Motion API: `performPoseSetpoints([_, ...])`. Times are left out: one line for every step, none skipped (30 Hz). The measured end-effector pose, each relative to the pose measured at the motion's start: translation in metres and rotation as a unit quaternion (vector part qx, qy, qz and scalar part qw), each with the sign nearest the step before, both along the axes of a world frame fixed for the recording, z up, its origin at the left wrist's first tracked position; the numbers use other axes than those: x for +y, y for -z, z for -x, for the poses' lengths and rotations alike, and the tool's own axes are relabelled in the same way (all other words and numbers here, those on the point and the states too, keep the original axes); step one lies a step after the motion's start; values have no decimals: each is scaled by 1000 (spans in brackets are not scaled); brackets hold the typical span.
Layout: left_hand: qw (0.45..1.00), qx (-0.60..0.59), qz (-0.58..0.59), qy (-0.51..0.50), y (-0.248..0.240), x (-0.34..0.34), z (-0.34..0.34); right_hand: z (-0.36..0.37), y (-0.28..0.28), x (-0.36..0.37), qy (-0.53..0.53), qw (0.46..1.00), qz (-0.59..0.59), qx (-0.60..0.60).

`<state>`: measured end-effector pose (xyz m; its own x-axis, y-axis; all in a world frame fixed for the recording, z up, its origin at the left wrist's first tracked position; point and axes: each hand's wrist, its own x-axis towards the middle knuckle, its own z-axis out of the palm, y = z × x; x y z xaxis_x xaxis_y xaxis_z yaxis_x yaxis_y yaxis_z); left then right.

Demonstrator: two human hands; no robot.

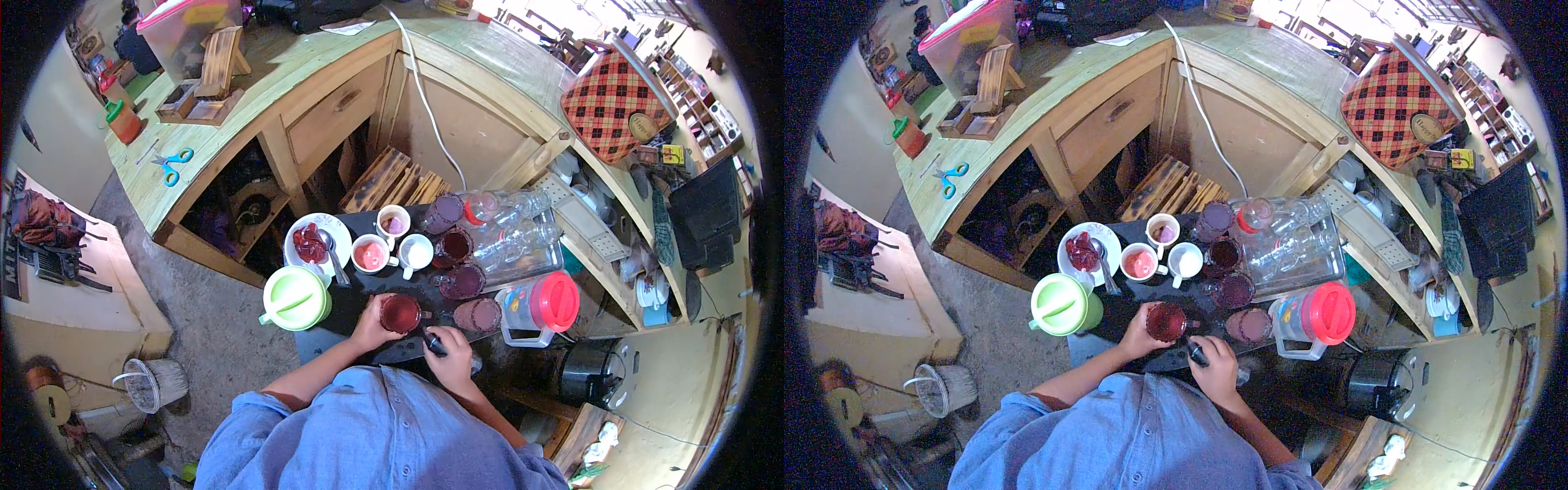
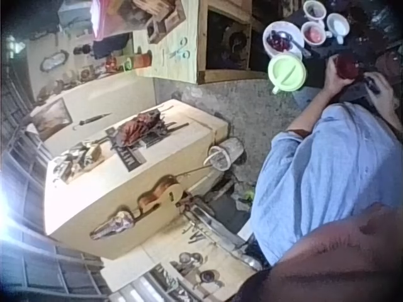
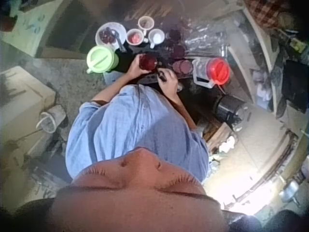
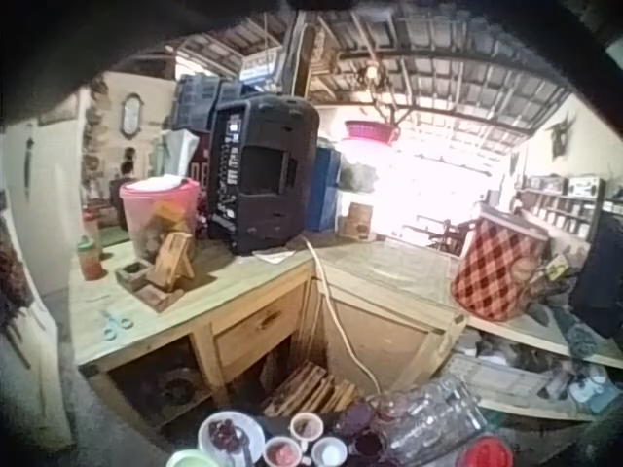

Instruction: Preparing and garnishing multiple glasses of a red-colored beverage (likely hibiscus tea) in a cafe environment.

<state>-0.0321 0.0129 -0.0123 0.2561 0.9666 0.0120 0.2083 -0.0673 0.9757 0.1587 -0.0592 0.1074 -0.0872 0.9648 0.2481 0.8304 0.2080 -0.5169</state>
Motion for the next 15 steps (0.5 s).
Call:
performPoseSetpoints([1000,-9,0,13,2,2,2,4,-2,2,46,993,29,101])
performPoseSetpoints([1000,-18,1,25,3,3,3,6,-3,5,92,974,57,200])
performPoseSetpoints([1000,-17,1,25,5,3,4,6,-4,8,103,969,64,213])
performPoseSetpoints([999,-20,-3,31,5,4,4,5,-3,10,103,969,64,214])
performPoseSetpoints([999,-23,-6,38,6,5,5,4,-1,11,112,956,97,255])
performPoseSetpoints([999,-22,-6,38,7,5,5,2,2,13,119,939,130,295])
performPoseSetpoints([999,-24,-1,37,7,5,4,0,5,14,117,936,141,300])
performPoseSetpoints([999,-27,4,37,7,4,4,-1,8,14,117,936,141,300])
performPoseSetpoints([999,-26,4,36,8,4,4,-2,10,15,110,936,147,301])
performPoseSetpoints([999,-28,2,36,8,5,4,-2,11,16,104,935,153,302])
performPoseSetpoints([999,-30,0,36,8,5,5,-2,12,17,103,935,153,302])
performPoseSetpoints([999,-30,0,36,9,5,5,-3,12,17,103,934,160,303])
performPoseSetpoints([999,-30,-5,37,7,5,4,-3,13,18,103,932,168,303])
performPoseSetpoints([999,-31,-9,38,5,5,4,-3,14,18,104,932,168,303])
performPoseSetpoints([999,-31,-9,39,3,5,4,-3,15,18,101,933,166,303])
